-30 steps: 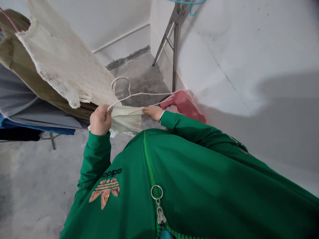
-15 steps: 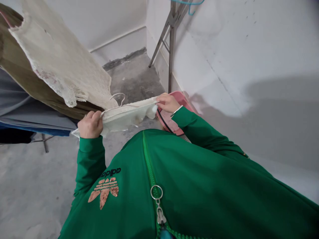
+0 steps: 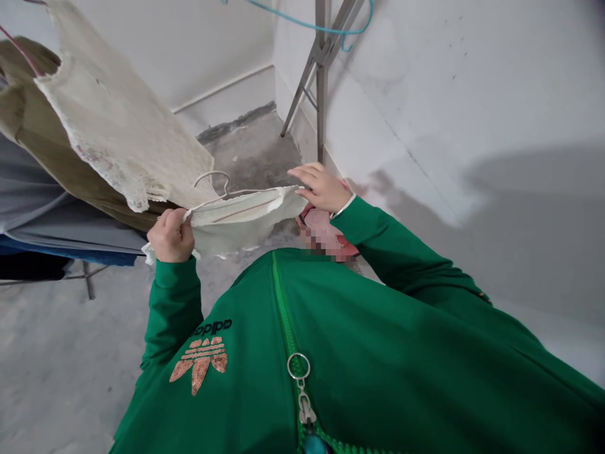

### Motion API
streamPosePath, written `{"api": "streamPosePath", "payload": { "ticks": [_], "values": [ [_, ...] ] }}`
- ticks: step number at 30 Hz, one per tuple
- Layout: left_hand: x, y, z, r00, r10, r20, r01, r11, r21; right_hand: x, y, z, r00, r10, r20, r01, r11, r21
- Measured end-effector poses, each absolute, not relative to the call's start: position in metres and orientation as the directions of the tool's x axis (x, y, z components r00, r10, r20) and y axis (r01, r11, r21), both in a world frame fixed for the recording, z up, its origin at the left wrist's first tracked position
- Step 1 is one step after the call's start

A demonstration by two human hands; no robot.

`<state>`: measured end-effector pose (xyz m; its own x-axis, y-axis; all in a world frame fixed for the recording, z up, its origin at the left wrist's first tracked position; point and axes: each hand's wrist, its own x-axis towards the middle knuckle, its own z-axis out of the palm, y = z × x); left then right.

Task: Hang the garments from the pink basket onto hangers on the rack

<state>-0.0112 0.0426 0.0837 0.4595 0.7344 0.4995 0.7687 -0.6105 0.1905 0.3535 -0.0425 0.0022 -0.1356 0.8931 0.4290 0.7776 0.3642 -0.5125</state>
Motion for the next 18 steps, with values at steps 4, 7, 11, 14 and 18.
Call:
{"api": "streamPosePath", "payload": {
  "ticks": [4, 7, 11, 14, 18],
  "values": [
    [-0.010, 0.047, 0.082, 0.477, 0.732, 0.487, 0.747, -0.630, 0.214, 0.352, -0.027, -0.003, -0.302, 0.882, 0.361, 0.782, 0.446, -0.435],
    [-0.009, 0.049, 0.078, 0.466, 0.753, 0.464, 0.748, -0.616, 0.247, 0.342, -0.028, -0.003, -0.278, 0.872, 0.403, 0.808, 0.439, -0.392],
    [-0.004, 0.051, 0.071, 0.482, 0.758, 0.439, 0.723, -0.627, 0.291, 0.327, -0.034, 0.002, -0.210, 0.865, 0.456, 0.828, 0.406, -0.386],
    [-0.003, 0.055, 0.068, 0.510, 0.746, 0.429, 0.695, -0.651, 0.305, 0.322, -0.036, 0.007, -0.177, 0.870, 0.460, 0.830, 0.383, -0.405],
    [-0.018, 0.065, 0.065, 0.595, 0.722, 0.353, 0.636, -0.691, 0.342, 0.335, -0.037, 0.017, -0.117, 0.836, 0.536, 0.842, 0.370, -0.393]
  ]
}}
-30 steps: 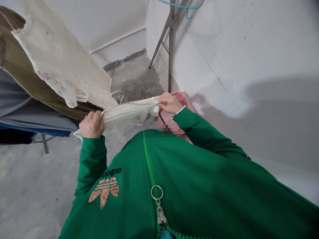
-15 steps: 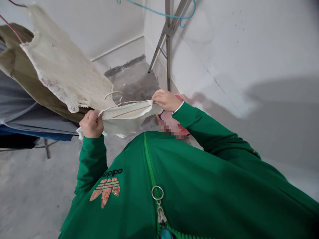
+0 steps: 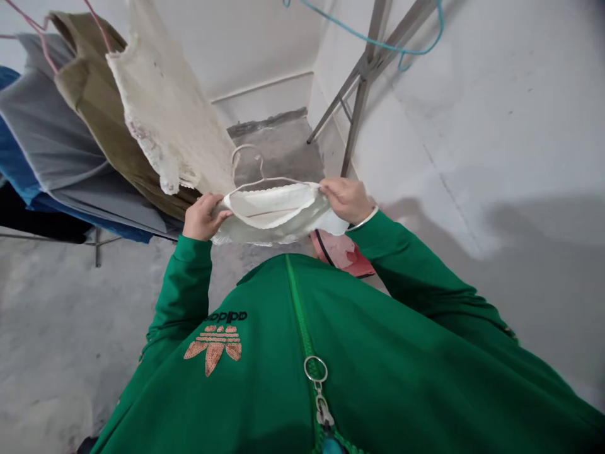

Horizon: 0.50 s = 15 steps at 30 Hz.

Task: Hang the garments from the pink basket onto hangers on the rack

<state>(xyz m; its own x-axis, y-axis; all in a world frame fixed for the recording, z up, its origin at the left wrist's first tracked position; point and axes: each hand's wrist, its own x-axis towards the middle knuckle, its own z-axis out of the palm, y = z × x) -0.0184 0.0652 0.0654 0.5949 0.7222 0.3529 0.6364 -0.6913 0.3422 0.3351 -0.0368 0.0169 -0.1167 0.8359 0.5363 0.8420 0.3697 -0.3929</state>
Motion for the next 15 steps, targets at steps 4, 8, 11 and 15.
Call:
{"api": "streamPosePath", "payload": {
  "ticks": [4, 8, 11, 15],
  "values": [
    [-0.041, 0.073, 0.061, 0.608, 0.739, 0.291, 0.617, -0.670, 0.413, 0.358, -0.039, 0.024, -0.056, 0.819, 0.571, 0.854, 0.335, -0.397],
    [-0.050, 0.075, 0.059, 0.592, 0.732, 0.339, 0.571, -0.677, 0.464, 0.368, -0.043, 0.029, -0.025, 0.839, 0.544, 0.843, 0.310, -0.439],
    [-0.052, 0.077, 0.063, 0.589, 0.726, 0.355, 0.551, -0.682, 0.481, 0.366, -0.045, 0.035, -0.013, 0.853, 0.522, 0.813, 0.312, -0.491],
    [-0.065, 0.083, 0.070, 0.609, 0.737, 0.294, 0.568, -0.663, 0.488, 0.360, -0.047, 0.043, -0.007, 0.873, 0.488, 0.766, 0.319, -0.558]
  ]
}}
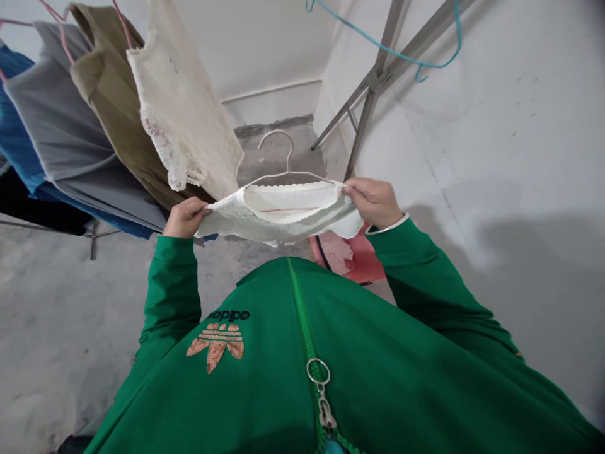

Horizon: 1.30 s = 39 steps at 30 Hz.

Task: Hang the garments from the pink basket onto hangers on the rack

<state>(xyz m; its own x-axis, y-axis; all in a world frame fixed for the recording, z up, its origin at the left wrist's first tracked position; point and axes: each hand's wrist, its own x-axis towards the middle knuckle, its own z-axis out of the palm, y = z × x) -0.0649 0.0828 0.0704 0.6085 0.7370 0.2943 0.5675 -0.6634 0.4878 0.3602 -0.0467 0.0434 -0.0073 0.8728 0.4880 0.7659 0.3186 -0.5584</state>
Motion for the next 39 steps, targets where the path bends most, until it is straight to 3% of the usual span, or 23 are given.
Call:
{"api": "streamPosePath", "payload": {
  "ticks": [7, 14, 21, 30, 39],
  "values": [
    [-0.088, 0.084, 0.079, 0.650, 0.730, 0.212, 0.627, -0.673, 0.393, 0.362, -0.051, 0.046, 0.059, 0.867, 0.495, 0.732, 0.300, -0.612],
    [-0.021, 0.068, 0.077, 0.671, 0.711, 0.209, 0.628, -0.695, 0.350, 0.354, -0.048, 0.047, -0.002, 0.877, 0.481, 0.732, 0.329, -0.596],
    [-0.005, 0.063, 0.075, 0.511, 0.733, 0.450, 0.635, -0.674, 0.378, 0.372, -0.049, 0.047, -0.082, 0.919, 0.385, 0.695, 0.330, -0.639],
    [-0.026, 0.070, 0.093, 0.475, 0.706, 0.525, 0.630, -0.689, 0.357, 0.399, -0.055, 0.016, -0.003, 0.969, 0.248, 0.751, 0.166, -0.639],
    [-0.013, 0.059, 0.091, 0.595, 0.639, 0.487, 0.544, -0.767, 0.341, 0.364, -0.062, 0.062, -0.290, 0.894, 0.342, 0.618, 0.447, -0.647]
  ]
}}
